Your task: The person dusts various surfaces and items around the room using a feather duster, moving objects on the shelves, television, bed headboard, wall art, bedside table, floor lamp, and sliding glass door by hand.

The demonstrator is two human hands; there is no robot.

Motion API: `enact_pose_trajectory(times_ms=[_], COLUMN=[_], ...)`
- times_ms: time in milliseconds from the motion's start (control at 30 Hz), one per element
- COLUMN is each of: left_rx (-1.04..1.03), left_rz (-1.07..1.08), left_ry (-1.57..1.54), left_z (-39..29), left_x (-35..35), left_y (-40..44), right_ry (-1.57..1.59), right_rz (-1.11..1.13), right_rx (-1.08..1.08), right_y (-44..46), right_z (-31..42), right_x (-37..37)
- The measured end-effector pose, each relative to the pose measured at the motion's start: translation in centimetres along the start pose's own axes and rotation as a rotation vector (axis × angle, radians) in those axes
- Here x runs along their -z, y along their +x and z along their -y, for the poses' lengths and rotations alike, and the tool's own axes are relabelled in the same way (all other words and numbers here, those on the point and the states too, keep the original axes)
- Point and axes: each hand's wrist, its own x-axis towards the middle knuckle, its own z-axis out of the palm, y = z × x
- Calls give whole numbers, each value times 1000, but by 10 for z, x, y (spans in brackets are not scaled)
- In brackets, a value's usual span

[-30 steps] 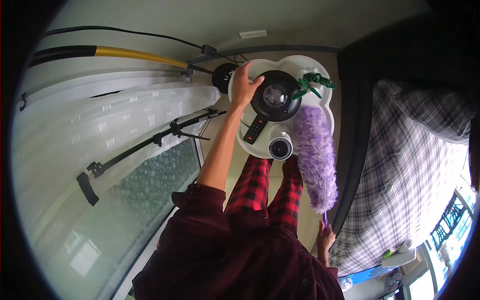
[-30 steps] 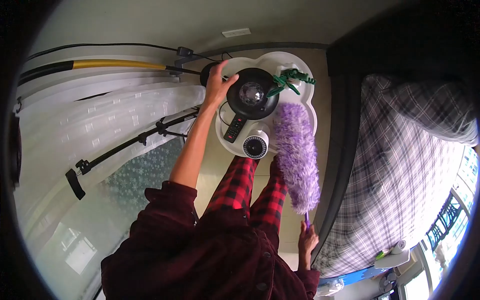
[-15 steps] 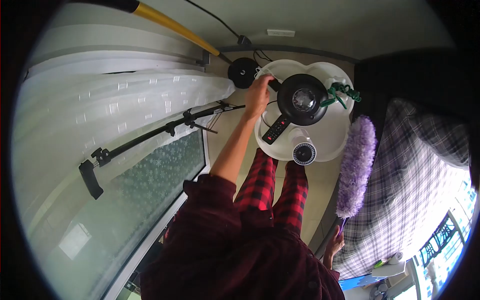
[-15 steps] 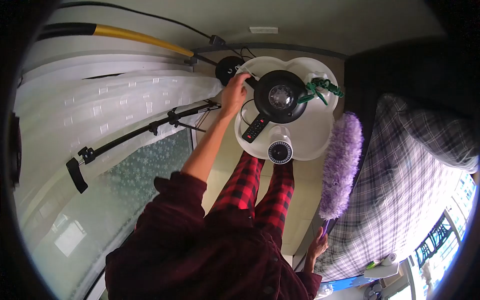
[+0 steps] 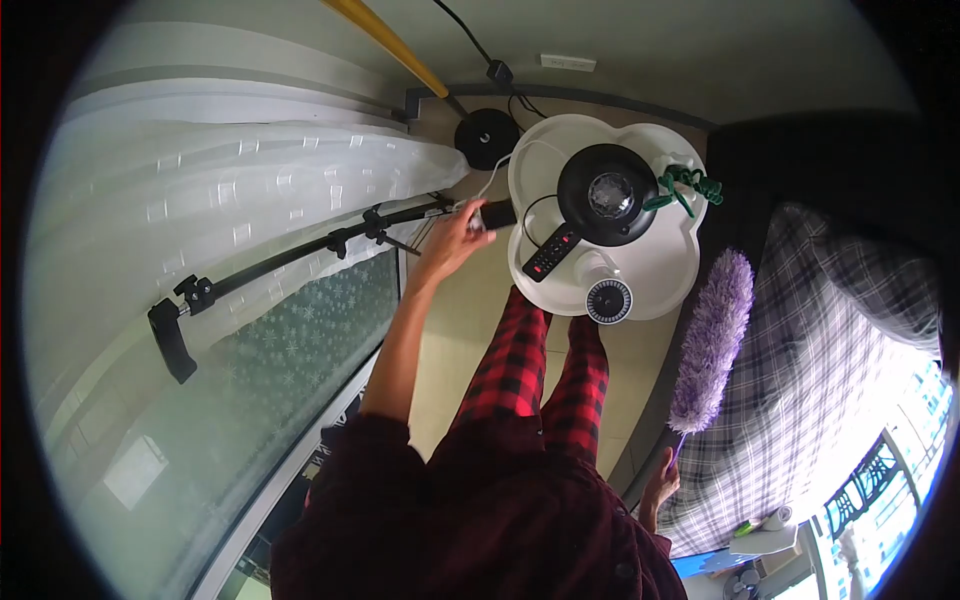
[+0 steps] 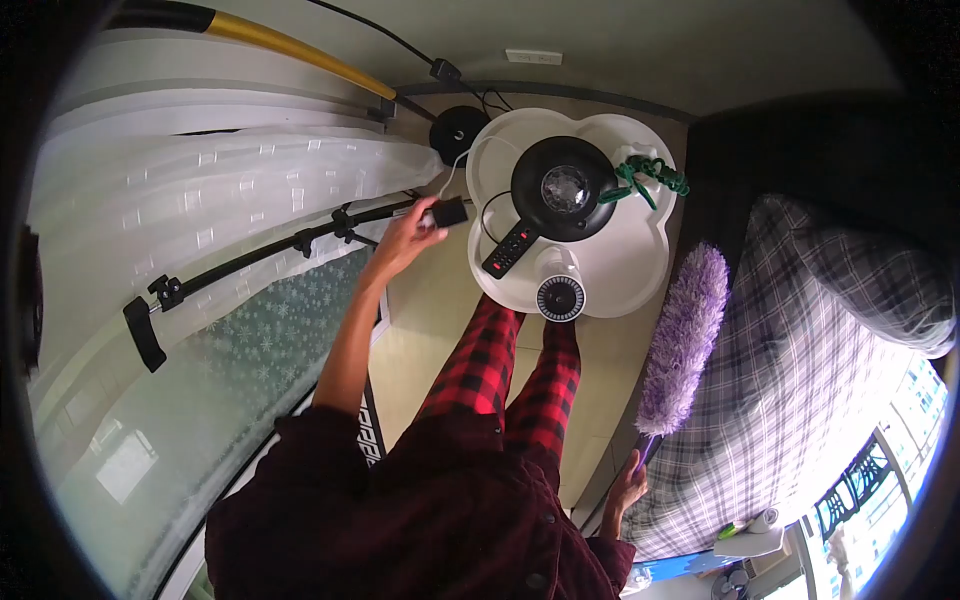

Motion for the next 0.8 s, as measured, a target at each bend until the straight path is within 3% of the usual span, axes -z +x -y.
enact_pose_trajectory(times_ms=[33,100,200,267,333,400,467,533,600,667,733,800], left_rx=[120,22,-135,-491,-559,-378,-219,-262,-182,-151,-167,-152], left_rz=[146,214,477,503,423,384,299,57,-18,65,-7,60], left_ry=[-425,-596,-976,-783,-903,-896,-791,-463,-41,321,493,622], left_z=[-15,-68,-155,-193,-235,-258,-261,-234,-205,-177,-154,-152], left_x=[7,10,-19,-60,-103,-148,-193,-251,-281,-291,-300,-298], left_y=[-15,-44,-60,-50,-41,-27,-5,31,55,68,70,67], right_ry=[33,43,75,104,123,133,141,126,162,198,250,309], right_rz=[-11,-44,-37,-3,42,39,38,30,37,47,52,39], right_rx=[1,30,51,42,33,48,61,81,79,77,60,98], right_y=[0,2,5,7,11,12,14,17,19,20,16,11], right_z=[0,-3,-4,-3,-8,-14,-22,-27,-37,-46,-48,-57], right_x=[-1,-8,-13,-16,-17,-17,-16,-13,-11,-9,2,8])
